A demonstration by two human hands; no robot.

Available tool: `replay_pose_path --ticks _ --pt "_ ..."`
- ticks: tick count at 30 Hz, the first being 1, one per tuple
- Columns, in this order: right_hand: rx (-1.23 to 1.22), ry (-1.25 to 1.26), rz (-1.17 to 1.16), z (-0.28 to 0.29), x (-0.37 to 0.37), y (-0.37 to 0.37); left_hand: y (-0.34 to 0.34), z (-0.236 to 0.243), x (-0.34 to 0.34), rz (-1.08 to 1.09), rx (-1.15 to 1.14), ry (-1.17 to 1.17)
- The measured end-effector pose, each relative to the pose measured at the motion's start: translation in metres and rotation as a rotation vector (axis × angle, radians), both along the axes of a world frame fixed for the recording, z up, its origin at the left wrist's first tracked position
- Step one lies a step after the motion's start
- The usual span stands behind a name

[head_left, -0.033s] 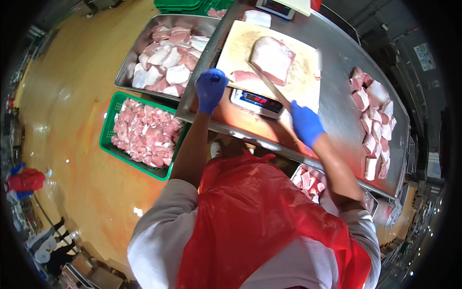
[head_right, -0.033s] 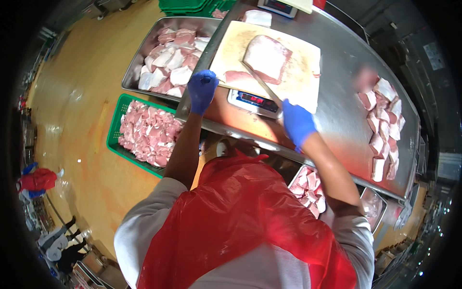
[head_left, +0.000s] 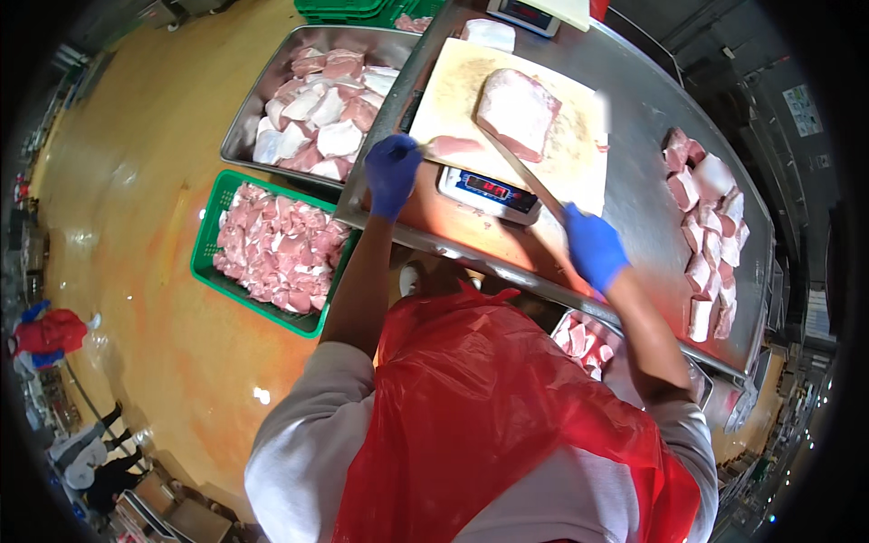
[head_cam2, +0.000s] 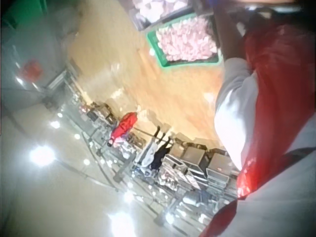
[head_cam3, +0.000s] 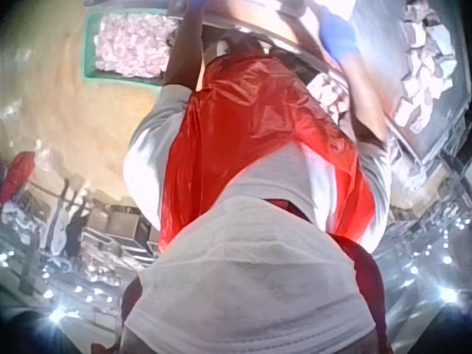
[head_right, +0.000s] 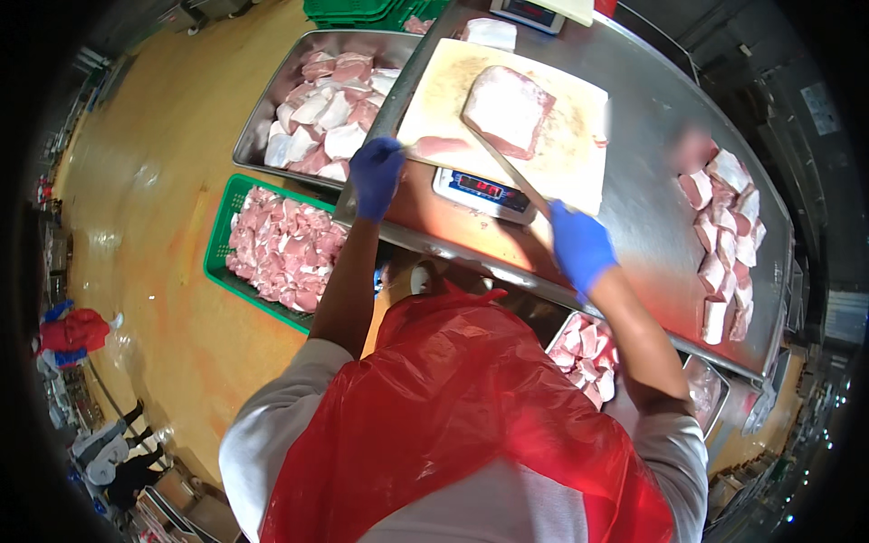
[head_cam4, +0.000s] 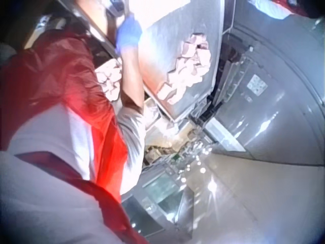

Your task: The person cuts large pieces of raw meat into smaller chunks using a knife on a cutting board. The cut pieces are placed into a green basket. The person wears blue gloves and a red apron.

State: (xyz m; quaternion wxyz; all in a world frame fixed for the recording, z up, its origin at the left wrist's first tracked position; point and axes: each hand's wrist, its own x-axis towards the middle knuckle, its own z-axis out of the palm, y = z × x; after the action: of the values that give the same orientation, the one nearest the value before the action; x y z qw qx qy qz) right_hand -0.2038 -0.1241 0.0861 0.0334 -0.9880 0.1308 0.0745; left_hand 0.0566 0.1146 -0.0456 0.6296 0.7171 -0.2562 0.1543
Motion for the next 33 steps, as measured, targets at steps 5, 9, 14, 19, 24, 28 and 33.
replay_pose_path --ticks 5,9,14,19,24,28,33 --pt "0.273 -0.074 -0.125 0.035 -0.109 -0.018 0.231 -0.121 0.037 0.122 0.242 0.308" --pt "0.502 -0.383 -0.474 -0.002 -0.111 -0.021 0.191 -0.061 0.066 0.434 0.903 0.135" --pt "0.8 -0.641 -0.595 0.002 -0.052 -0.017 -0.111 0.073 0.055 -0.221 0.638 0.188" --pt "0.812 -0.612 -0.619 0.001 -0.061 -0.016 -0.232 0.106 0.035 -0.529 1.158 -0.033" --pt "0.7 -0.556 -0.546 -0.024 -0.076 -0.02 -0.21 0.09 0.054 -0.764 0.882 -0.303" --pt "0.554 -0.463 -0.465 -0.032 -0.064 -0.019 -0.154 0.029 0.003 -0.18 0.277 -0.269" --pt "0.324 -0.392 -0.094 -0.037 0.028 -0.054 -0.149 0.022 -0.067 -0.012 0.029 0.119"
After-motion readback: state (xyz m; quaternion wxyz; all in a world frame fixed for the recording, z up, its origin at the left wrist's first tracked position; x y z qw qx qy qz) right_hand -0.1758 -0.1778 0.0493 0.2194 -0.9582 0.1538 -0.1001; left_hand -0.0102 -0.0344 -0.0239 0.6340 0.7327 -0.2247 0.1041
